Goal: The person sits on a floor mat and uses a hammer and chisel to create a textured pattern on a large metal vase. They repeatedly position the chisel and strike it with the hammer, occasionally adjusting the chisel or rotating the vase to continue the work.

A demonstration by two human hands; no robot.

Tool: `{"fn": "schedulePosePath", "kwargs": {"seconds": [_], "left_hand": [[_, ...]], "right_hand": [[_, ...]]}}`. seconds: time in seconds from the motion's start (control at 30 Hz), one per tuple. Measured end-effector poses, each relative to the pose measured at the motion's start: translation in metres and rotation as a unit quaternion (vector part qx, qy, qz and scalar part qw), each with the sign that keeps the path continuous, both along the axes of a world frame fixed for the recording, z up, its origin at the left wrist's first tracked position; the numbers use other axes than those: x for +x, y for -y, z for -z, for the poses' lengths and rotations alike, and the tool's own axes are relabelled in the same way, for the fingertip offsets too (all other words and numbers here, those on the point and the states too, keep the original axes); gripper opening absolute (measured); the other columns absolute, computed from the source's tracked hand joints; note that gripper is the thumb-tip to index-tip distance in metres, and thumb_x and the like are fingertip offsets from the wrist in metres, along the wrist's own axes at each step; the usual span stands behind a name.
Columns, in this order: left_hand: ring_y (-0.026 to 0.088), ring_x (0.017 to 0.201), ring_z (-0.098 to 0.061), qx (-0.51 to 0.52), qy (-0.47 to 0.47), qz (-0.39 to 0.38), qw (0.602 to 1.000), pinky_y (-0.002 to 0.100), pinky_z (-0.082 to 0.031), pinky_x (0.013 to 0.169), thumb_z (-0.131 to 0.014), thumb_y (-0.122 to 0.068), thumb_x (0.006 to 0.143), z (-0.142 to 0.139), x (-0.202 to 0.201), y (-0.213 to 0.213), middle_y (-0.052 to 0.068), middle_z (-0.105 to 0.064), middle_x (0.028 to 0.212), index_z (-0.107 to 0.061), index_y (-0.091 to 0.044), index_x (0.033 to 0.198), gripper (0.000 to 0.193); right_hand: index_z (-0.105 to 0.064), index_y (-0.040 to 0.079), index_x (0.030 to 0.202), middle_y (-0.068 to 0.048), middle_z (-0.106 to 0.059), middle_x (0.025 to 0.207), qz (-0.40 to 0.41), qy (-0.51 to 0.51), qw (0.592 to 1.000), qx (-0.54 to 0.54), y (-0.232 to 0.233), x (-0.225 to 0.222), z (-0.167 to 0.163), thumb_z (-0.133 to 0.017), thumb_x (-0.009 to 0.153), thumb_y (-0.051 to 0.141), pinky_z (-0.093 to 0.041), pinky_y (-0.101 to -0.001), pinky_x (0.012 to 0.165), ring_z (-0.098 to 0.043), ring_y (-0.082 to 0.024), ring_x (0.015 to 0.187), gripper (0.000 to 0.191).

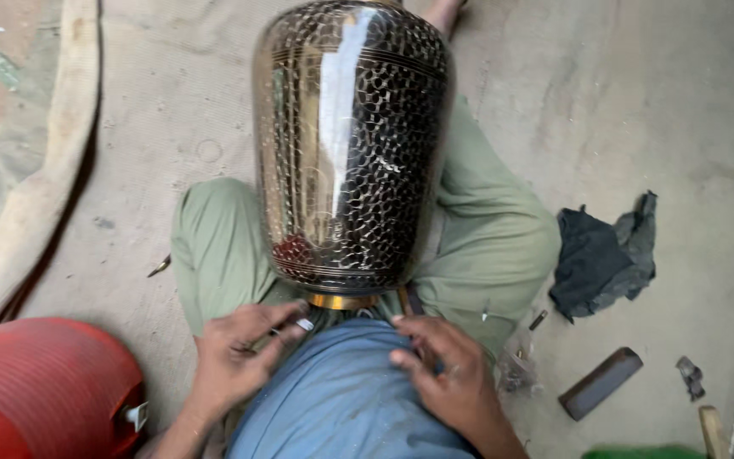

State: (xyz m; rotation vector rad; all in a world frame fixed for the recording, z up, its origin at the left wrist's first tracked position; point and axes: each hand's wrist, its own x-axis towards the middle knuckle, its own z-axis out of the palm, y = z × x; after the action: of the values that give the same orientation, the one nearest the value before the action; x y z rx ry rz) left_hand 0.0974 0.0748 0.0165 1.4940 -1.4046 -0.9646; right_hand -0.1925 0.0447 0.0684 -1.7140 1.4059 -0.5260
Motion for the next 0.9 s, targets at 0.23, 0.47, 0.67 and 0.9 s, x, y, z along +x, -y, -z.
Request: {"fn": "schedulePosePath", "kwargs": {"seconds": [0.23, 0.47, 0.67, 0.9], "left_hand": [[0.003, 0.080, -0.064, 0.116, -0.261, 0.150, 0.946, 0.021, -0.053, 0.065, -0.081, -0.002, 0.083, 0.007, -0.064, 0.002, 0.012, -0.082, 0.113, -0.079, 0.000, 0.106, 0.023], [0.006, 0.078, -0.072, 0.180, -0.150, 0.108, 0.966, 0.024, -0.060, 0.072, -0.082, -0.002, 0.080, 0.011, -0.058, 0.008, 0.008, -0.086, 0.098, -0.075, -0.004, 0.120, 0.041], [0.015, 0.096, -0.074, 0.111, -0.168, -0.091, 0.975, 0.031, -0.061, 0.091, -0.076, 0.004, 0.086, 0.006, -0.007, 0.014, 0.011, -0.079, 0.111, -0.075, 0.002, 0.115, 0.029], [0.014, 0.106, -0.070, 0.083, -0.090, -0.233, 0.965, 0.029, -0.058, 0.099, -0.071, 0.005, 0.097, -0.017, 0.050, 0.010, 0.014, -0.073, 0.113, -0.064, 0.007, 0.138, 0.042]], "right_hand": [[-0.076, 0.008, 0.106, -0.010, -0.075, 0.106, -0.110, 0.075, 0.979, -0.152, -0.008, 0.012, 0.006, -0.083, 0.081, 0.002, -0.062, -0.0314, 0.083, -0.077, -0.024, 0.099, 0.027], [-0.076, 0.006, 0.099, -0.007, -0.078, 0.105, 0.162, 0.067, 0.976, -0.128, -0.007, -0.041, 0.031, -0.078, 0.086, 0.000, -0.064, -0.0304, 0.083, -0.076, -0.016, 0.097, 0.014], [-0.076, 0.000, 0.097, -0.010, -0.073, 0.093, 0.304, -0.095, 0.947, -0.046, 0.010, -0.072, 0.069, -0.078, 0.085, 0.002, -0.058, -0.0271, 0.069, -0.073, -0.015, 0.075, 0.012], [-0.075, -0.003, 0.098, -0.010, -0.074, 0.091, 0.353, -0.103, 0.928, -0.056, 0.001, -0.080, 0.099, -0.076, 0.086, 0.001, -0.058, -0.0256, 0.067, -0.072, -0.013, 0.073, 0.012]]}}
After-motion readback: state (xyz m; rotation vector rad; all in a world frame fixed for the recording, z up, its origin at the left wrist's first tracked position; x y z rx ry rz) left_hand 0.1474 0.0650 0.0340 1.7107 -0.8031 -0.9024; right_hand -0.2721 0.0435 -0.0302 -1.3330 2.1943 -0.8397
